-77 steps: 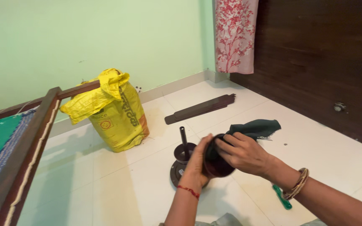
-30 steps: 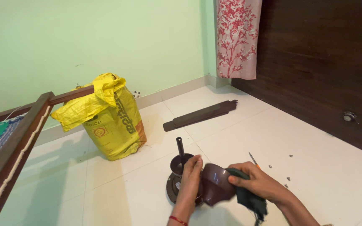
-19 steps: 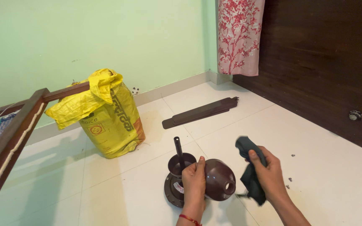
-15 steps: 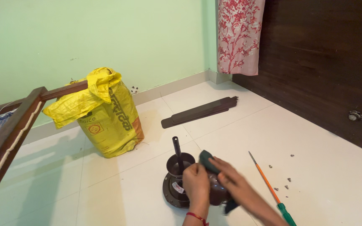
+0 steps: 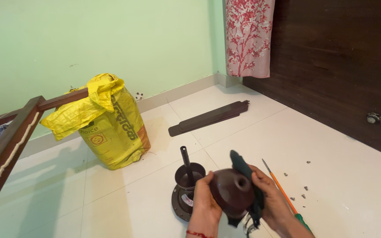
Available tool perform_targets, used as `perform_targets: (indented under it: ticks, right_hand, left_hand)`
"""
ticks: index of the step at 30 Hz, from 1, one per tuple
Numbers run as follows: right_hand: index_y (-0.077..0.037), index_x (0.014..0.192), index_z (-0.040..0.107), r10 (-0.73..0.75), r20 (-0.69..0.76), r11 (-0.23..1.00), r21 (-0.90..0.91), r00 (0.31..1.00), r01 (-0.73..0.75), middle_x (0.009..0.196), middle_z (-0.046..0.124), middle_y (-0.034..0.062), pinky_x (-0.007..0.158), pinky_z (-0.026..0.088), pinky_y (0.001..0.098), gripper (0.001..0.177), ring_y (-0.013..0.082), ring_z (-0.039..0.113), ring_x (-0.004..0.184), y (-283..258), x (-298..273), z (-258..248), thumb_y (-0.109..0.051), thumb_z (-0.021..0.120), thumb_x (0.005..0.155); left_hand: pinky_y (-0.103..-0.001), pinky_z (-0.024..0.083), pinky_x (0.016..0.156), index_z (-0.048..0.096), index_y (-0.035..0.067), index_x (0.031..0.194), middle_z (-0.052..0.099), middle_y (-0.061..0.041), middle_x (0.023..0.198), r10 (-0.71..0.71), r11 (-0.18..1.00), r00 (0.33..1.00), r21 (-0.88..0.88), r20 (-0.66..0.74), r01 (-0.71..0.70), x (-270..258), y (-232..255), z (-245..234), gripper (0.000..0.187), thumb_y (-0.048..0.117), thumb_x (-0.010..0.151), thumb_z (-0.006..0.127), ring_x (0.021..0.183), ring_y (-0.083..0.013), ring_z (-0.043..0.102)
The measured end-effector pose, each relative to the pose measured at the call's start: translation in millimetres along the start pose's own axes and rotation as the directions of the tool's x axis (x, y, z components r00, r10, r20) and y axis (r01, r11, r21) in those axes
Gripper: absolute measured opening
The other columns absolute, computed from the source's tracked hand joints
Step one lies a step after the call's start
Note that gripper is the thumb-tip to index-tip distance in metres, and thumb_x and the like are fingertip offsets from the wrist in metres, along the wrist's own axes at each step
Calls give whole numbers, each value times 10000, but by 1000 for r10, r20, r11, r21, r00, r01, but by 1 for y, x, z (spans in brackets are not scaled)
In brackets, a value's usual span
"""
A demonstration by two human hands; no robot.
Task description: The person assembles parts of an electric fan on the floor. They use a screwdriver to tighten a screw on the fan base, wipe the fan components with a cloth, and attach the fan head to the base.
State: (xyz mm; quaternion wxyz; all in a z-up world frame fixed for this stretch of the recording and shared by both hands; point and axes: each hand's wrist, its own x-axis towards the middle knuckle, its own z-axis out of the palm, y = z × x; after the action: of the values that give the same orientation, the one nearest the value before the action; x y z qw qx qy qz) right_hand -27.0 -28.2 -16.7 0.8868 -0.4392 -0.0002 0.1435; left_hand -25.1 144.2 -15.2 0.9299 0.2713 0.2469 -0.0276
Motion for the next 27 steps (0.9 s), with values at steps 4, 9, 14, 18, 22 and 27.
perform_targets:
  ticks: [4,9,14,18,22,27]
  right_hand:
    - [-134,1500,478,-176,-99,953,-268,979,145,1474,550,106,1123,364,381,498,232,486,1363,19,-12,19,-255,449,1018]
    - [-89,1558,333,-537,238,411,-764,809,497,1683,164,155,1195,146,452,543,322,131,1542,39,-36,35,-139,391,1020]
    - [-104,1472,516,-528,561,-90,-783,637,615,1611,395,137,1218,143,521,706,332,279,1533,33,-37,34,42,444,785]
    - [-83,1383,569,-630,550,-167,-786,549,596,1466,560,142,1195,237,527,659,348,495,1404,30,-26,24,70,455,753]
    - [-61,1312,638,-517,111,485,-779,848,398,1210,719,125,968,532,372,384,257,688,1089,24,2,0,-17,454,978]
    - [-96,1322,600,-8,-242,972,-232,970,-50,1058,717,101,787,554,363,342,168,672,872,10,21,-32,-141,446,1019]
  left_hand:
    - [-550,502,1046,638,58,1206,688,-138,1244,-27,959,969,-281,-246,-45,8,-21,9,392,344,1057,415,1166,-306,659]
    - [-525,483,1028,615,79,1190,654,-150,1293,-16,968,975,-249,-221,-41,7,-30,30,423,380,1067,344,1161,-295,638]
    - [-403,574,896,633,8,1162,680,-157,1145,125,992,986,35,-110,-121,-15,-15,29,397,272,1045,361,1037,-250,685]
    - [-338,473,654,632,38,1124,633,-79,865,245,847,969,481,25,-227,-38,-18,25,230,183,1015,493,770,-184,602]
    - [-292,424,600,662,26,1010,588,-9,728,315,531,922,764,225,-367,-58,-24,23,187,184,1009,561,671,-113,507]
    - [-261,480,685,662,59,896,672,-37,767,116,686,968,687,220,-239,-55,7,20,170,182,973,572,702,-118,596]
